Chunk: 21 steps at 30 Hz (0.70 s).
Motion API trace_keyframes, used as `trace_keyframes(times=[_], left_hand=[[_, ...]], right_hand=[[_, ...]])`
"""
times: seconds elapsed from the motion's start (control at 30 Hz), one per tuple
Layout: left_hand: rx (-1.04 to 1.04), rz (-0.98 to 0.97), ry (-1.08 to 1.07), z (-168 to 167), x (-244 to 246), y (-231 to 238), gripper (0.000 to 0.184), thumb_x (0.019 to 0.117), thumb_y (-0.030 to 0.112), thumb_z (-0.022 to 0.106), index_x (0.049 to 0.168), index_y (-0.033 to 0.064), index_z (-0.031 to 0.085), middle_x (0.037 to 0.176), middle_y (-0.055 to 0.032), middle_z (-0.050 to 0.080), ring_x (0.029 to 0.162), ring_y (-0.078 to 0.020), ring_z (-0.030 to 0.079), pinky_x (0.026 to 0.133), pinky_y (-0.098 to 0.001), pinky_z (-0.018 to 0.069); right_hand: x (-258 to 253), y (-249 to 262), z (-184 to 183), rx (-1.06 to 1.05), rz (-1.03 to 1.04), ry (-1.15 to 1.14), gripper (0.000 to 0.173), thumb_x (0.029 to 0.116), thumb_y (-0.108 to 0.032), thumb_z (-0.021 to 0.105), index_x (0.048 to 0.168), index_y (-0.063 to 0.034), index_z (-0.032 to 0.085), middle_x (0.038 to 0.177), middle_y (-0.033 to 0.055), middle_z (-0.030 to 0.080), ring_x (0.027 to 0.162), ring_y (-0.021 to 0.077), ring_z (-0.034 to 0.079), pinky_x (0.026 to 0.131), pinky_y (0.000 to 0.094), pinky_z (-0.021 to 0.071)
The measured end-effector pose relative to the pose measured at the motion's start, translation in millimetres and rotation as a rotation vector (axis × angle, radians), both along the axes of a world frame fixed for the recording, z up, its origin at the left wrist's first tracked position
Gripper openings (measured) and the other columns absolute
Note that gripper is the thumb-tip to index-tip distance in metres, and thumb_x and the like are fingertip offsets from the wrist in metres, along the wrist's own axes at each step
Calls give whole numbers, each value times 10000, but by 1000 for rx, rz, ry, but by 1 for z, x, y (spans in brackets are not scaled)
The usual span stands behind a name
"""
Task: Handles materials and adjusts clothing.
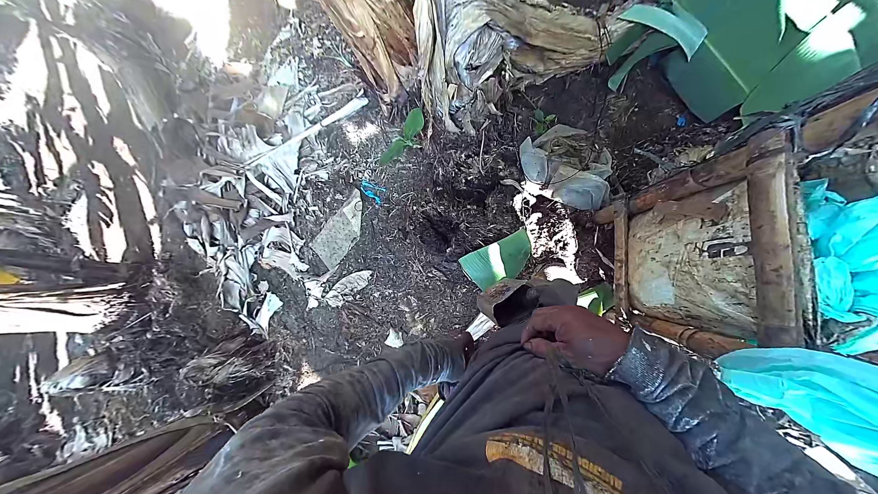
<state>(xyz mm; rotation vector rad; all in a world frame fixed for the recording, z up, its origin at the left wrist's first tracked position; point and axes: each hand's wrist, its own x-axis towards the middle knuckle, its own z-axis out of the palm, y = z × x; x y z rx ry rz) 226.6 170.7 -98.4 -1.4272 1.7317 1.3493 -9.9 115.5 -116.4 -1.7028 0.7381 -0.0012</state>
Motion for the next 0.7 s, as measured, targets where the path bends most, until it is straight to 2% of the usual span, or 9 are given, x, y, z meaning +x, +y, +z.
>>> trace_keyframes(times=[0.03,0.1,0.13,0.17,0.2,0.27,0.47,0.6,0.7], left_hand=[[-220,-143,231,-16,24,3,401,1067,211,482,1176,-152,612,1033,-348,685,940,-383,722,810,-346,579],[265,39,-312,19,-27,-26,405,1124,167,385,1473,-28,444,1529,-249,458,1441,-337,438,1184,-430,328],[269,132,-364,6,-24,-21,415,1129,162,364,1507,1,424,1572,-210,422,1475,-315,391,1208,-437,287],[104,110,-262,-22,2,-2,422,1133,207,364,1483,-7,467,1499,-239,501,1398,-350,485,1150,-455,382],[-203,44,6,-73,48,22,447,1105,275,417,1341,-58,598,1233,-311,664,1119,-426,675,893,-490,573],[57,167,-165,-96,50,11,483,1096,378,436,1482,96,504,1409,-239,586,1314,-410,561,1065,-579,457],[242,-260,-380,-23,-11,-42,528,1086,305,464,1572,120,373,1516,-245,488,1392,-453,473,1124,-650,358],[-251,-305,283,-54,17,-112,556,878,335,783,1304,5,644,1148,-247,702,987,-387,703,896,-622,540],[-619,35,752,68,-24,-187,460,855,275,801,1213,12,683,1095,-116,739,960,-196,725,902,-413,603]], right_hand=[[1,-1,0,-7,3,-7,250,1020,-234,593,1110,-57,745,1081,126,707,1000,243,672,936,447,520],[1,-3,1,-8,-13,-9,251,1020,-223,596,1110,-41,743,1080,142,707,1002,256,673,940,456,516],[1,-3,2,-9,-30,-6,249,1018,-222,597,1108,-41,742,1086,142,712,1011,255,676,946,459,517],[-1,-3,3,-9,-50,-4,247,1018,-222,597,1110,-43,741,1092,139,715,1022,252,678,952,458,515],[-3,-4,3,-7,-73,-3,247,1019,-227,597,1114,-48,739,1097,133,715,1030,244,676,959,448,514],[-10,-3,4,0,-131,-7,255,1019,-249,604,1125,-57,736,1102,121,715,1033,223,675,965,427,516],[-61,-2,20,-114,-417,-43,268,988,-287,630,1105,-76,747,1052,99,723,935,190,684,893,419,549],[-130,16,107,-547,-834,-188,179,961,-225,661,1037,-90,750,935,4,713,821,71,669,760,297,599],[-190,75,175,-467,-1199,-306,137,952,-139,603,1001,-40,685,910,-5,698,875,42,672,791,229,571]])
